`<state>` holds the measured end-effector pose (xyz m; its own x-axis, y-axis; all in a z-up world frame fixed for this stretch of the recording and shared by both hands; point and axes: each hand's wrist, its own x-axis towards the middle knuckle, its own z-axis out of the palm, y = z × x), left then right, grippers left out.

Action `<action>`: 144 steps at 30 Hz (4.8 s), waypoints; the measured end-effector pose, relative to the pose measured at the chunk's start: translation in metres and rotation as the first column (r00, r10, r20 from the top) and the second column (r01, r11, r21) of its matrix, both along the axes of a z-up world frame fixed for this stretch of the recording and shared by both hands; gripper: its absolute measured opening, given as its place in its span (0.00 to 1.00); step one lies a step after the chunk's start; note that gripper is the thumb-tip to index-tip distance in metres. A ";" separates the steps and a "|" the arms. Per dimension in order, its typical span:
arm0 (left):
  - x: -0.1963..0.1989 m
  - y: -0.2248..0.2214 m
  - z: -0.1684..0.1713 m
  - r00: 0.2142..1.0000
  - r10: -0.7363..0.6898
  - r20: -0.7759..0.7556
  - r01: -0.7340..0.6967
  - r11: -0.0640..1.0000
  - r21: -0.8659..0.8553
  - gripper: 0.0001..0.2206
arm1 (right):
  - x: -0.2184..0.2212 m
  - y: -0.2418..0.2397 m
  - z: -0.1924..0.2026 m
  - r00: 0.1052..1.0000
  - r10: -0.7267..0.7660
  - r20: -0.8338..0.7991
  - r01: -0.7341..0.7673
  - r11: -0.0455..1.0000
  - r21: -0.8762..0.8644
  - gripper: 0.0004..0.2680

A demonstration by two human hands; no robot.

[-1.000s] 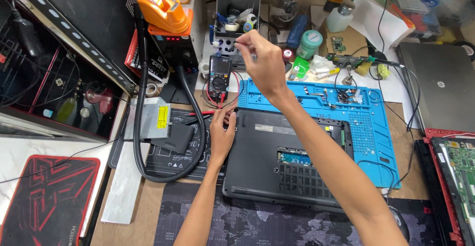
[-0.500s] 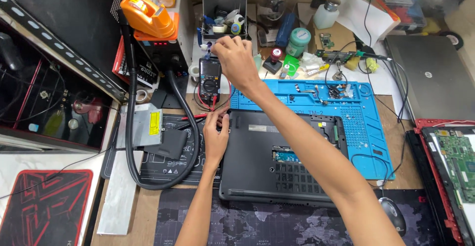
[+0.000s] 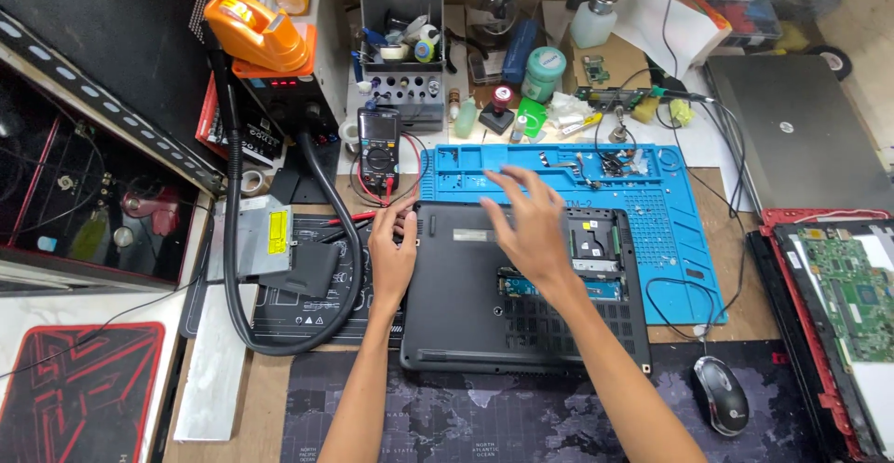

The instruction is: Disassembling a laptop by removing screws and prying off the back cover to access internal components

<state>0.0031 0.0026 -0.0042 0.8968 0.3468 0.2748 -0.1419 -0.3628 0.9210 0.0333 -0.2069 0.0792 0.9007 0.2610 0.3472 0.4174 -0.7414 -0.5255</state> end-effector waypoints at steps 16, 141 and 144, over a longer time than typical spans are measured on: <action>-0.046 -0.011 0.016 1.000 -0.026 -0.008 0.027 0.974 0.223 0.13 | -0.079 -0.148 -0.054 0.877 -0.431 -0.215 0.437 0.899 -0.019 0.19; -0.259 0.247 0.055 0.780 0.626 0.007 -0.493 0.620 -0.610 0.33 | -0.158 -0.005 -0.053 0.444 0.579 -0.684 0.385 0.566 0.729 0.36; -0.297 0.313 -0.003 0.597 0.802 0.016 -0.698 0.529 -0.482 0.26 | -0.157 0.025 -0.044 0.397 0.604 -0.691 0.299 0.627 0.720 0.37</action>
